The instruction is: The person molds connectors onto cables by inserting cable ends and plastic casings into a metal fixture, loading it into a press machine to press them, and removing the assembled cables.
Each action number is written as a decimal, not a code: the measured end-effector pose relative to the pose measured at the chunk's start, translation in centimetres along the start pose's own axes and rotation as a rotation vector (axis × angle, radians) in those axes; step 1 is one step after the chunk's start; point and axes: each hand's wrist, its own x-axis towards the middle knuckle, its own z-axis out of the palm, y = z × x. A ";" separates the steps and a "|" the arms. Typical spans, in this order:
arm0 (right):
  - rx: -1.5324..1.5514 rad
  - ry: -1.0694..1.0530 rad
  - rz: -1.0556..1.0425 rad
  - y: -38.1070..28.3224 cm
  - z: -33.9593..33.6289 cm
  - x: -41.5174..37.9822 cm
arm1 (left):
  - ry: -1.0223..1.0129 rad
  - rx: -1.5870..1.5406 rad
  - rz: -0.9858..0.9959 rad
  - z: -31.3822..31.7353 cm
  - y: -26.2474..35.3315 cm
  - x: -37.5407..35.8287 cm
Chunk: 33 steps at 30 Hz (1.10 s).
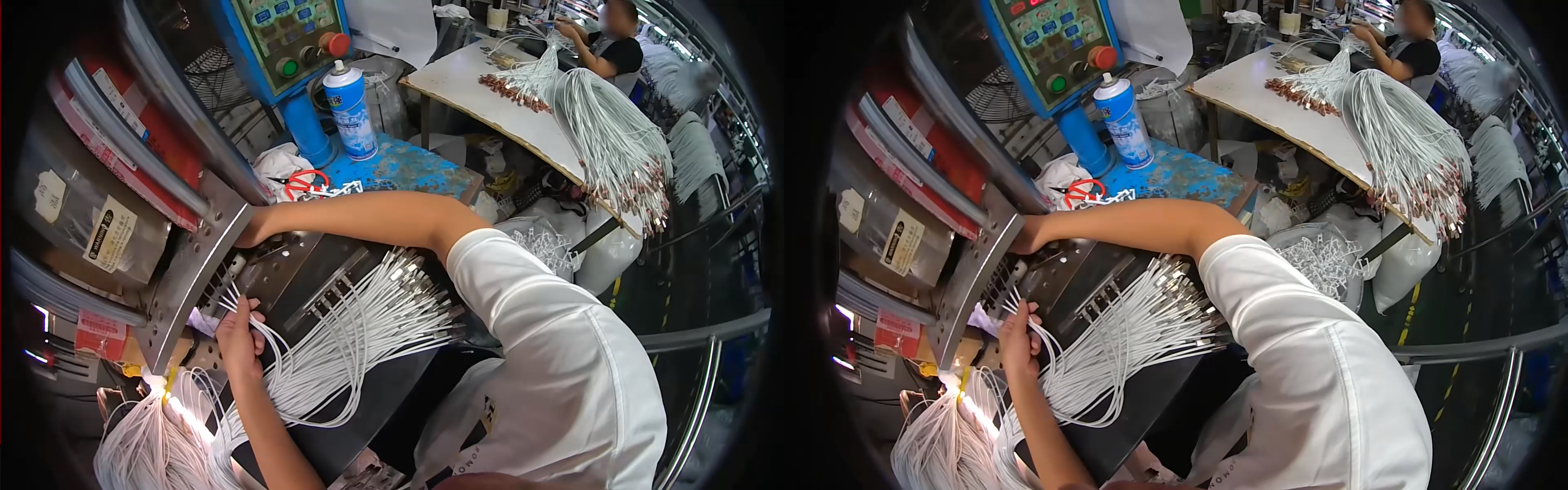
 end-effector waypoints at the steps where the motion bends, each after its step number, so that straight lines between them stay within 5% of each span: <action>1: 0.016 0.101 -0.028 -0.9 -1.8 0.4 | -0.008 -0.006 0.006 -0.1 -0.2 0.1; 3: 0.033 0.236 -0.065 -2.0 -4.2 1.1 | -0.030 -0.019 0.009 -0.2 -0.3 0.2; 10: 0.024 0.221 -0.047 -2.4 -3.6 1.3 | -0.050 -0.083 0.092 0.4 0.3 -0.8; 14: 0.017 0.186 -0.013 -2.6 -3.9 1.2 | -0.010 0.253 0.177 0.3 3.4 -4.3; 17: 0.024 0.112 0.055 -2.6 -5.0 0.3 | -0.310 0.431 0.268 -2.0 5.2 -10.1; 20: 0.135 -0.006 0.183 -3.4 -6.9 -0.2 | -0.103 0.059 0.700 -11.2 -0.6 -10.4; 23: 0.151 -0.139 0.322 -8.2 -13.8 -1.4 | 0.693 -0.437 0.641 -14.3 1.3 -10.9; 24: 0.146 -0.156 0.363 -9.2 -14.8 -1.8 | 0.679 -0.568 0.452 -19.8 -1.5 -10.5; 28: 0.187 -0.214 0.457 -14.2 -19.8 -2.6 | 1.048 0.308 0.519 -14.4 -1.8 -11.0; 29: 0.153 -0.189 0.421 -15.1 -20.0 -2.9 | 0.831 0.423 0.831 -12.3 -2.1 -10.1; 30: 0.099 -0.077 0.337 -15.5 -19.1 -3.5 | 0.493 0.290 0.725 -9.4 -1.7 -10.0; 33: -0.027 -0.162 0.274 -16.6 -19.5 -3.8 | 0.117 0.454 0.473 -2.4 1.4 -9.5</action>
